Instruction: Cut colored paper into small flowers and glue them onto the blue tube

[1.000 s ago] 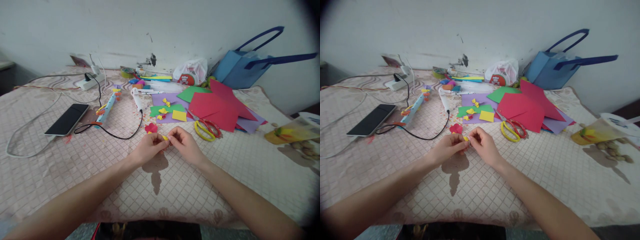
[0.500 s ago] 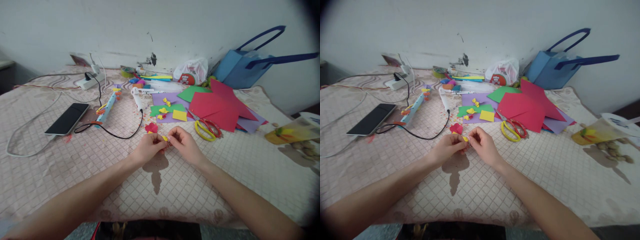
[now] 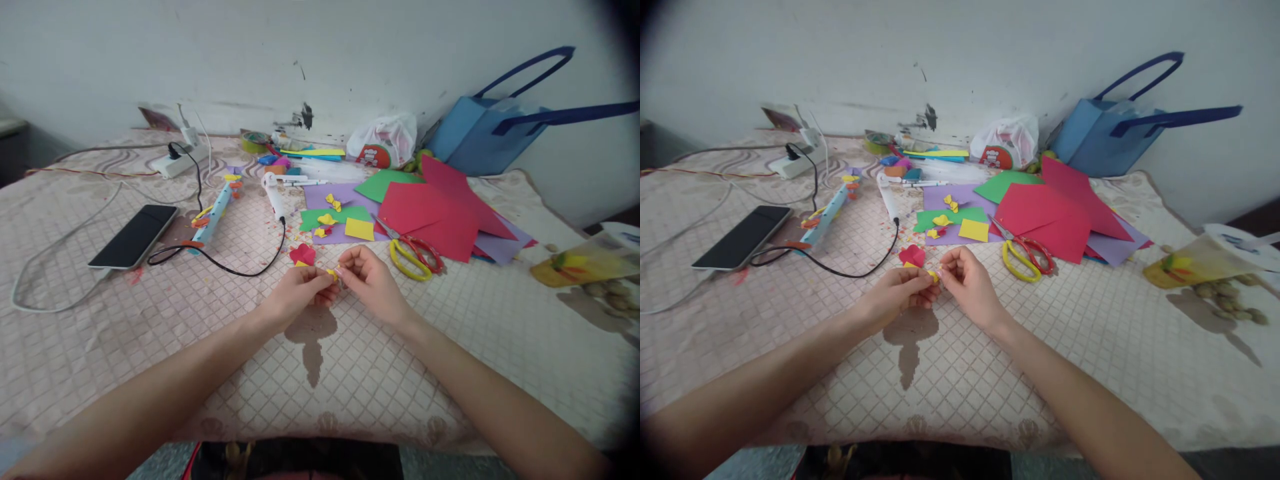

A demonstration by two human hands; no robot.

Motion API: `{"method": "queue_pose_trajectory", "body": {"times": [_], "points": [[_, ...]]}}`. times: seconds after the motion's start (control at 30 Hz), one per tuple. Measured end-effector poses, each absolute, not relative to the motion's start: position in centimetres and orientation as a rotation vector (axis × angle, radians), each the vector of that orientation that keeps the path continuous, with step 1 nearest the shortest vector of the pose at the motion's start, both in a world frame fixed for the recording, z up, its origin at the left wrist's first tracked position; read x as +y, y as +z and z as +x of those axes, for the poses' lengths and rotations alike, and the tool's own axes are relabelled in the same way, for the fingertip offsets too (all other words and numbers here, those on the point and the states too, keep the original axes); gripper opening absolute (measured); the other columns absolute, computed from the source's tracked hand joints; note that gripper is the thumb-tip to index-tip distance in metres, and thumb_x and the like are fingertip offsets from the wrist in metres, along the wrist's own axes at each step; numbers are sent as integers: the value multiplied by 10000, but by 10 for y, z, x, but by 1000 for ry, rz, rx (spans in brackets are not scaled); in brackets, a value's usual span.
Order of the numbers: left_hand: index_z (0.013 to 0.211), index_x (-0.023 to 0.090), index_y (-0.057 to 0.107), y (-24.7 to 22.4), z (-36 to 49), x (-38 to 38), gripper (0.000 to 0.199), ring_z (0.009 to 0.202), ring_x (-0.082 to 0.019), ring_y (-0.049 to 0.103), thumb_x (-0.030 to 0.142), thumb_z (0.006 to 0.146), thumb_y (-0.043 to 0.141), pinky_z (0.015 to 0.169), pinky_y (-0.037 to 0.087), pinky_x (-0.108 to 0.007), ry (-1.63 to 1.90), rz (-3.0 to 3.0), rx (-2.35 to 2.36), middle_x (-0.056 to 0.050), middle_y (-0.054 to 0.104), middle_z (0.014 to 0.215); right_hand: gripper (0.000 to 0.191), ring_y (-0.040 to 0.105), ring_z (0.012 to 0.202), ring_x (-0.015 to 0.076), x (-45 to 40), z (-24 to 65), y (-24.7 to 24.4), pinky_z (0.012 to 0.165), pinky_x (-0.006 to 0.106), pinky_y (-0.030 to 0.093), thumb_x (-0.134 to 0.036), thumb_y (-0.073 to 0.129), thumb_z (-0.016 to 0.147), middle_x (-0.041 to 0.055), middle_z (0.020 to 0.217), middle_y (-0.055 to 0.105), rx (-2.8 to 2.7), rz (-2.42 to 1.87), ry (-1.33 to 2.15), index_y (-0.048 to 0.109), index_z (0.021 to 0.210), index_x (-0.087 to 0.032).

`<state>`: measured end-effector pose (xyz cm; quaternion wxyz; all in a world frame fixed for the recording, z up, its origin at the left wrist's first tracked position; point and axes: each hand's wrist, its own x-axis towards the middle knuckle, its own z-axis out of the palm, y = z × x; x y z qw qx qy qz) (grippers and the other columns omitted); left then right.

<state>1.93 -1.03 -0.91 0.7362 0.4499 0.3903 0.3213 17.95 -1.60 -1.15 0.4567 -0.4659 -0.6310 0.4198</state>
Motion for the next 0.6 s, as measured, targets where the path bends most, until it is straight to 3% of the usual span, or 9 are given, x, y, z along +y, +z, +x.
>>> {"method": "queue_pose_trajectory", "body": {"times": [0.43,0.6], "points": [[654,137,560,-18,20,-10,189,529,-75,527,290,744,628,547,430,-209,728,1168,895,10,573,590,128,545,664,123,-20,176,-9,596,262,452,-224,589,781,-19,728,531,-1544,-1185,1004,489,860,-213],[662,137,562,-17,19,-10,165,531,-84,526,271,731,630,537,425,-215,755,1210,904,7,569,593,151,530,579,105,-17,179,-6,568,255,447,-311,585,805,-31,667,536,-1448,-1192,1178,512,875,-199]]}}
